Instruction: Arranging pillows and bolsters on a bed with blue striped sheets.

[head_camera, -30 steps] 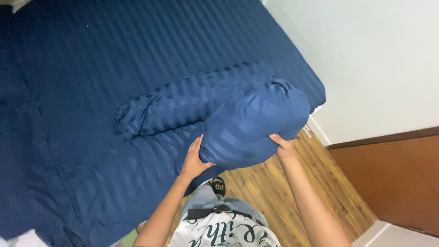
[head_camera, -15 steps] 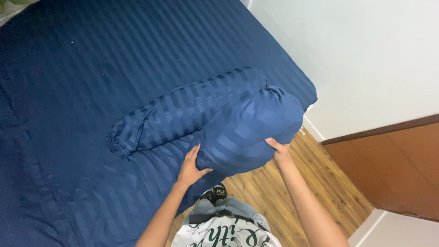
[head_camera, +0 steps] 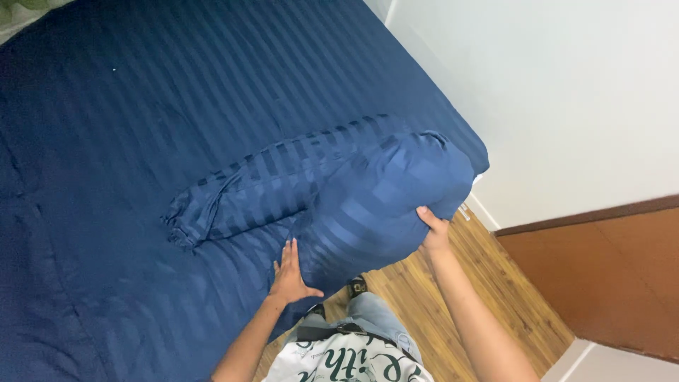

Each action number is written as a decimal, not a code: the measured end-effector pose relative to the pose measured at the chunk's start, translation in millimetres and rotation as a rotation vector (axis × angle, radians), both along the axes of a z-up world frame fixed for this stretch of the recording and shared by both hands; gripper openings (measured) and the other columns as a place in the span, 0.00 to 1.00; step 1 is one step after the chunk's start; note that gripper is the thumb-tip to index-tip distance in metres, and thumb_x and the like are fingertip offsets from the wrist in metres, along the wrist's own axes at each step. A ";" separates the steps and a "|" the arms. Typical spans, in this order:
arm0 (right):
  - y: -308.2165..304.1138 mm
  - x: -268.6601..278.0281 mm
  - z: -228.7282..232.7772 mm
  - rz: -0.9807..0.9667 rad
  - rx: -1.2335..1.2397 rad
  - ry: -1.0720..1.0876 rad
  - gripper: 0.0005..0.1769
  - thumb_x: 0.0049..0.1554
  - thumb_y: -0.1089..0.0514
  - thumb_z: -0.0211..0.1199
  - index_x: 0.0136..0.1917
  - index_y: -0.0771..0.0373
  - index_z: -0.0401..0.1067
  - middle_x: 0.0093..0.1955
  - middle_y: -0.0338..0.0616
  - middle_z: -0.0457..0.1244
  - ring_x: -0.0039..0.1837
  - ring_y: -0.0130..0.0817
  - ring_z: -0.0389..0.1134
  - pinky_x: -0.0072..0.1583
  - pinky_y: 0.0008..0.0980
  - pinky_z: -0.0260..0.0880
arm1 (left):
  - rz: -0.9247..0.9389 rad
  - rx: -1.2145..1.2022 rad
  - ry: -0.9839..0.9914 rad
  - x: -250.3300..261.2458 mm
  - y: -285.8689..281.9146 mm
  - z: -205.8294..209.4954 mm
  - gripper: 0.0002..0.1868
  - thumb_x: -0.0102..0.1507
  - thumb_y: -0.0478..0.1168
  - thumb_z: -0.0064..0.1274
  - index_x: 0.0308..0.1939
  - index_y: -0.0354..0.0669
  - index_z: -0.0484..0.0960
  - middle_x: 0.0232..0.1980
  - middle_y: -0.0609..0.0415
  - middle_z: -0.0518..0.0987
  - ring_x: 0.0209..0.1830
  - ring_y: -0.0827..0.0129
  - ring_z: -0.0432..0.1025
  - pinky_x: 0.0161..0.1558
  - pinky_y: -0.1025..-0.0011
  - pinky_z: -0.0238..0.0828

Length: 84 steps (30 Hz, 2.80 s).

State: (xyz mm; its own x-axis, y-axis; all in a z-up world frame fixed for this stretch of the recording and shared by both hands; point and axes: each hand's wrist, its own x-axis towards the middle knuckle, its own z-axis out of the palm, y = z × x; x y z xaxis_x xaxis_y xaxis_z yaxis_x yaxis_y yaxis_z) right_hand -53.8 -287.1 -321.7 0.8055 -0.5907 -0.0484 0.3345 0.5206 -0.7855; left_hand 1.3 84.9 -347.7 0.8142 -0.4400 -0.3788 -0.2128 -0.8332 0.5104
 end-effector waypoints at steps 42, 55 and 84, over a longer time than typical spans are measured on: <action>188.2 119.4 91.4 0.322 0.225 -0.178 0.35 0.60 0.43 0.61 0.73 0.66 0.63 0.73 0.52 0.62 0.74 0.49 0.64 0.76 0.49 0.64 | 0.424 0.170 -0.769 49.3 268.9 140.9 0.31 0.44 0.37 0.65 0.54 0.43 0.81 0.45 0.48 0.82 0.49 0.57 0.74 0.60 0.58 0.56; 292.2 113.3 125.0 0.284 0.269 -0.207 0.36 0.60 0.41 0.61 0.72 0.67 0.63 0.72 0.52 0.63 0.74 0.49 0.64 0.76 0.49 0.64 | 0.324 0.175 -0.776 78.9 365.6 192.9 0.34 0.41 0.38 0.68 0.53 0.42 0.82 0.46 0.51 0.83 0.48 0.59 0.74 0.62 0.54 0.54; 346.1 310.8 119.0 0.336 0.345 -0.022 0.46 0.54 0.34 0.63 0.78 0.59 0.59 0.80 0.47 0.56 0.79 0.50 0.58 0.78 0.54 0.62 | 0.339 0.231 -0.844 250.0 422.1 224.0 0.35 0.41 0.35 0.67 0.55 0.44 0.82 0.50 0.54 0.83 0.53 0.60 0.73 0.66 0.46 0.49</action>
